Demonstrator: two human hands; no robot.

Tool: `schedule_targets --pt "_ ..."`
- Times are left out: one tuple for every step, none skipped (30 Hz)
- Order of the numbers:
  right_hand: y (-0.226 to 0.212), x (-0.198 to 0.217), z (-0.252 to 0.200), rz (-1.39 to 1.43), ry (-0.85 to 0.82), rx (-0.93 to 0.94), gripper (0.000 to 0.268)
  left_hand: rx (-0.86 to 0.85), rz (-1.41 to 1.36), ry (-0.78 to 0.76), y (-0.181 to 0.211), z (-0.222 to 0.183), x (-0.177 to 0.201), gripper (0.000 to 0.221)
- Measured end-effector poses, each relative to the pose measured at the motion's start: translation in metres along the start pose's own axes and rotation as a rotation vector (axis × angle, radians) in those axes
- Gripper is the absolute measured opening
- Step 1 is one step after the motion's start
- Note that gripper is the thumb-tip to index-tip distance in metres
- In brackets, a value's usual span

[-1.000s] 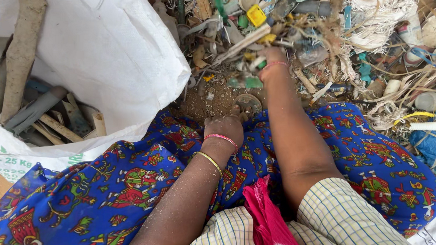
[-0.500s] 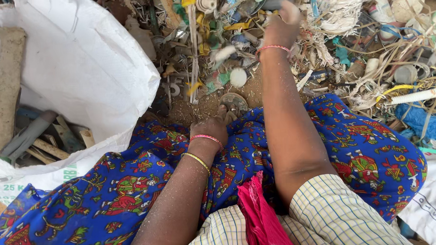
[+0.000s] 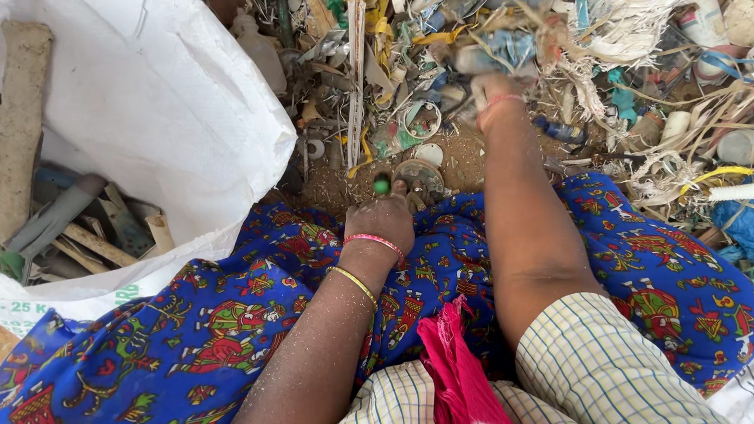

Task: The person picks through a large pile of garbage on the ground, selecting specific pieces of wood, plastic, and other debris and placing them into a white bag.

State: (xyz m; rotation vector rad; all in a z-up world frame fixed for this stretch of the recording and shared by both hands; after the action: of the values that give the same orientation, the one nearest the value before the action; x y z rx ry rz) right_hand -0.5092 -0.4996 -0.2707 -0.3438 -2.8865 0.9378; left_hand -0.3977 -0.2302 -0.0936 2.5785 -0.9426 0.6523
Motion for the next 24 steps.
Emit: schedule_targets --pt "-0.002 -0.008 -0.004 0.026 -0.033 0.003 0.042 -0.007 0.000 0.009 0.000 0.000 -0.001 0.045" --pt "-0.007 -0.017 -0.008 0.041 -0.105 0.035 0.043 -0.015 0.000 0.018 0.000 0.000 -0.003 0.051" --pt "-0.013 -0.027 -0.012 0.063 -0.225 0.084 0.046 -0.013 0.012 0.014 0.000 0.001 -0.004 0.048" --pt "-0.024 -0.037 -0.018 0.085 -0.346 0.133 0.050 -0.011 0.024 0.010 0.000 0.002 -0.006 0.045" --pt "-0.037 -0.042 -0.026 0.165 -0.513 0.142 0.050 -0.013 0.036 0.007 0.000 0.003 -0.009 0.043" --pt "-0.052 -0.046 -0.038 0.246 -0.681 0.151 0.051 -0.001 0.046 -0.005 0.000 0.004 -0.011 0.042" --pt "-0.064 -0.052 -0.052 0.325 -0.851 0.158 0.053 0.012 0.055 -0.016 -0.002 0.006 -0.013 0.042" --pt "-0.076 -0.052 -0.064 0.061 -0.870 0.357 0.054 0.025 0.063 -0.028 -0.004 0.009 -0.014 0.042" --pt "-0.087 -0.050 -0.078 -0.204 -0.874 0.546 0.056 0.088 0.114 -0.053 -0.010 0.011 -0.016 0.041" --pt "-0.096 -0.052 -0.091 -0.471 -0.863 0.733 0.059 0.152 0.164 -0.079 -0.017 0.016 -0.016 0.040" --pt "-0.096 -0.056 -0.102 -0.747 -0.793 0.856 0.050 0.219 0.213 -0.108 -0.026 0.019 -0.017 0.039" --pt "-0.094 -0.060 -0.113 -1.024 -0.708 0.971 0.042 0.267 0.190 -0.029 -0.037 0.024 -0.012 0.039" --pt "-0.090 -0.065 -0.122 -1.302 -0.607 1.083 0.036 0.312 0.164 0.051 -0.045 0.030 -0.007 0.039" --pt "-0.074 -0.075 -0.133 -1.413 -0.802 1.116 0.032 0.328 0.051 0.147 -0.052 0.034 -0.001 0.045" --pt "-0.052 -0.085 -0.142 -1.520 -1.001 1.140 0.028 0.342 -0.061 0.241 -0.057 0.039 0.006 0.063" --pt "-0.022 -0.085 -0.146 -1.644 -1.074 0.947 0.027 0.304 -0.095 0.336 -0.058 0.043 0.012 0.040" --pt "0.012 -0.081 -0.151 -1.759 -1.134 0.748 0.028 0.261 -0.128 0.432 -0.058 0.045 0.018 0.027" --pt "0.045 -0.075 -0.155 -1.996 -1.080 0.625 0.039 0.234 -0.212 0.479 -0.058 0.046 0.021 0.026" --pt "0.081 -0.071 -0.163 -2.235 -1.260 0.574 0.041 0.206 -0.299 0.529 -0.054 0.048 0.026 0.025" --pt "0.110 -0.064 -0.169 -2.470 -1.443 0.503 0.044 0.178 -0.387 0.579 -0.052 0.048 0.029 0.024" --pt "0.131 -0.059 -0.171 -2.503 -1.467 0.459 0.044 0.166 -0.407 0.554 -0.049 0.048 0.027 0.025" --pt "0.146 -0.052 -0.172 -2.501 -1.447 0.417 0.043 0.153 -0.427 0.529 -0.044 0.047 0.025 0.026" --pt "0.156 -0.048 -0.172 -2.469 -1.411 0.394 0.043 0.137 -0.447 0.507 -0.040 0.047 0.023 0.027" --pt "0.161 -0.046 -0.170 -2.437 -1.379 0.375 0.042 0.139 -0.422 0.462 -0.038 0.047 0.022 0.027"
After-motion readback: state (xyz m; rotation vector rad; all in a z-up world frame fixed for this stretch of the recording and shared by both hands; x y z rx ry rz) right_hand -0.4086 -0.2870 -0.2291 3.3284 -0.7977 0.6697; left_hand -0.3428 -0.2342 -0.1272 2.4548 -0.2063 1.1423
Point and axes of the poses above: each hand's wrist, its own z-axis towards the middle knuckle, its own x-axis out of the back of the hand, y = z × x, the point moved 3 cm from there along z, towards the middle knuckle, and after that the axes turned 13 degrees about x, right-handed, at the moved point
